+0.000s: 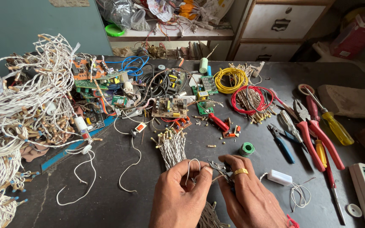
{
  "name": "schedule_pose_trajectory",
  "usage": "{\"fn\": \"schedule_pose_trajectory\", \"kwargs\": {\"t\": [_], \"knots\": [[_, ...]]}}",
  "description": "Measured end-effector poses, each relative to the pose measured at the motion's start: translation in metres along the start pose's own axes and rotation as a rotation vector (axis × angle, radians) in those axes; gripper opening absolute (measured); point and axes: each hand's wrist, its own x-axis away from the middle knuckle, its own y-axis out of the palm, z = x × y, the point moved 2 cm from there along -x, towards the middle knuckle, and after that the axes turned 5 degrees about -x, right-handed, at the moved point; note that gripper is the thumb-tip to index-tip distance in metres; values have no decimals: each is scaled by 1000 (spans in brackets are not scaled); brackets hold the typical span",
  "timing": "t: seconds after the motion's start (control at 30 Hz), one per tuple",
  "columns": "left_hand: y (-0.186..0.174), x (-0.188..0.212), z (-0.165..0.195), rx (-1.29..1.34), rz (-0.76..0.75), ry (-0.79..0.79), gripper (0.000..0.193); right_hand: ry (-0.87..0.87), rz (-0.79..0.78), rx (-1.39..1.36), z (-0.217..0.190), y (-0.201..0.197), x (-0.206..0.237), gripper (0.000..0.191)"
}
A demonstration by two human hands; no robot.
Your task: The person unties a bundle of white wires, then uses wire cutters to strip the insulation from the ends of individual wires. They twist the exposed strands and repeat the process on another wire from the bundle.
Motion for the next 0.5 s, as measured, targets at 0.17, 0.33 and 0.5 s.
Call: {"fn": "schedule_pose_trajectory", "kwargs": {"t": [0.17,0.33,0.5], "knots": [[-1,1,2,-50,23,2,25,6,-22,60,11,2,0,47],[-1,0,3,-29,17,-2,26,-116,2,57,39,12,3,43],[0,1,5,-42,-2,37,26,-611,69,121,71,15,12,25]]}}
